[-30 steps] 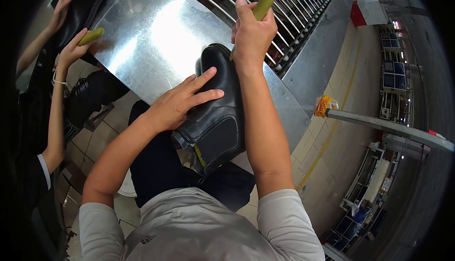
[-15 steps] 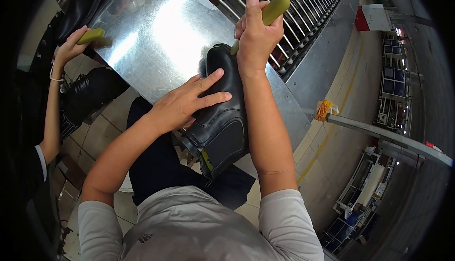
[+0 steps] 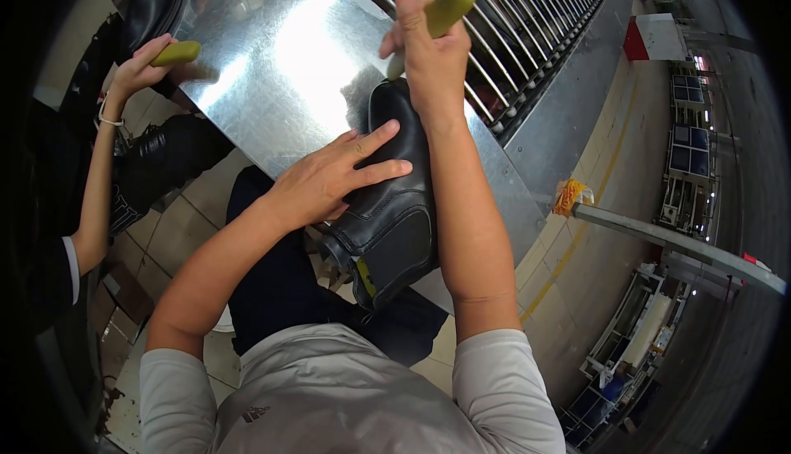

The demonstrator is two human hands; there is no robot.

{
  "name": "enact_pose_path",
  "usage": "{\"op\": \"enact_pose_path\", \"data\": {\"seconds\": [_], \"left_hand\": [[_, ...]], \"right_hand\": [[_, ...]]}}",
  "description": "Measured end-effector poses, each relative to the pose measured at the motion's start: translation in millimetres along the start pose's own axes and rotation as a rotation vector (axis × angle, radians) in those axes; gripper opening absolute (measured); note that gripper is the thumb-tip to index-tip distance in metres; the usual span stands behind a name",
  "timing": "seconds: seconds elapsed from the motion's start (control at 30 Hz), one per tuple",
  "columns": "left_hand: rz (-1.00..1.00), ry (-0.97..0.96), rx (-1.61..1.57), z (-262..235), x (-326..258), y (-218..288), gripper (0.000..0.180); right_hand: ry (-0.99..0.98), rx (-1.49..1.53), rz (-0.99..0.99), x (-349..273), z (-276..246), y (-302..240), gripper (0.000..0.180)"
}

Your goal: Clean and finish black leather boots using a handheld tool.

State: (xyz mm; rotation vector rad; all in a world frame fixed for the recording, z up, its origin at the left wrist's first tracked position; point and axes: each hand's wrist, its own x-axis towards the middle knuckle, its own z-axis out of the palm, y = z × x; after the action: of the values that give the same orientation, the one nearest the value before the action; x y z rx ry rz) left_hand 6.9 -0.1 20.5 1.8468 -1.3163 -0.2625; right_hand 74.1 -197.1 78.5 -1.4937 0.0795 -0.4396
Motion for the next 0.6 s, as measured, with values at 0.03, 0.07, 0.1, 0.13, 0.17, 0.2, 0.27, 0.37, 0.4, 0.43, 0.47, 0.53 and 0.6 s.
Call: {"op": "enact_pose_path", "data": {"seconds": [0.03, 0.07, 0.1, 0.13, 0.17, 0.2, 0.27, 0.37, 0.4, 0.43, 0.47, 0.53, 0.6], "left_hand": [[0.002, -0.001, 0.002, -0.3, -0.2, 0.5, 0.112], [-0.004, -0.006, 0.0, -0.7, -0.3, 1.2, 0.113], [-0.01, -0.008, -0.001, -0.5, 0.2, 2.3, 0.114], [-0.008, -0.008, 0.001, -0.4, 0.5, 3.5, 0.114], [-0.003, 0.0, -0.01, -0.4, 0.4, 4.6, 0.114], [0.002, 0.008, -0.02, -0.8, 0.7, 5.2, 0.114], [0.006, 0.028, -0.001, 0.6, 1.6, 4.9, 0.113], [0.01, 0.039, 0.005, 0.6, -0.3, 4.0, 0.111], [0.002, 0.036, -0.005, 0.7, -0.6, 3.9, 0.11], [0.003, 0.035, -0.003, 0.9, -0.2, 4.0, 0.11], [0.003, 0.036, -0.005, 1.0, 0.1, 3.9, 0.11], [-0.002, 0.034, -0.007, -0.4, 0.1, 4.9, 0.109], [0.003, 0.035, -0.005, -1.7, 1.2, 5.8, 0.109]], "right_hand": [[0.002, 0.001, -0.003, -0.3, -0.9, 0.7, 0.028], [0.007, -0.018, -0.052, -0.5, -2.3, 1.0, 0.028], [0.011, -0.037, -0.102, -0.4, -4.9, 1.6, 0.028], [0.041, 0.083, -0.129, -0.4, -9.4, 2.9, 0.027], [0.078, 0.14, -0.14, -0.3, -14.6, 3.1, 0.035], [0.065, 0.189, -0.097, -2.6, -22.7, -2.5, 0.042], [0.079, 0.247, -0.065, -4.3, -32.5, -7.2, 0.056], [-0.023, 0.271, -0.091, -7.2, -28.8, -10.6, 0.055], [-0.026, 0.314, -0.094, -8.7, -25.4, -11.4, 0.05], [-0.026, 0.316, -0.096, -9.1, -26.6, -11.9, 0.05], [-0.057, 0.31, -0.076, -9.2, -27.6, -12.1, 0.048], [-0.08, 0.328, -0.023, -11.4, -26.2, -14.3, 0.043], [-0.084, 0.317, -0.011, -12.1, -24.0, -16.3, 0.041]]}}
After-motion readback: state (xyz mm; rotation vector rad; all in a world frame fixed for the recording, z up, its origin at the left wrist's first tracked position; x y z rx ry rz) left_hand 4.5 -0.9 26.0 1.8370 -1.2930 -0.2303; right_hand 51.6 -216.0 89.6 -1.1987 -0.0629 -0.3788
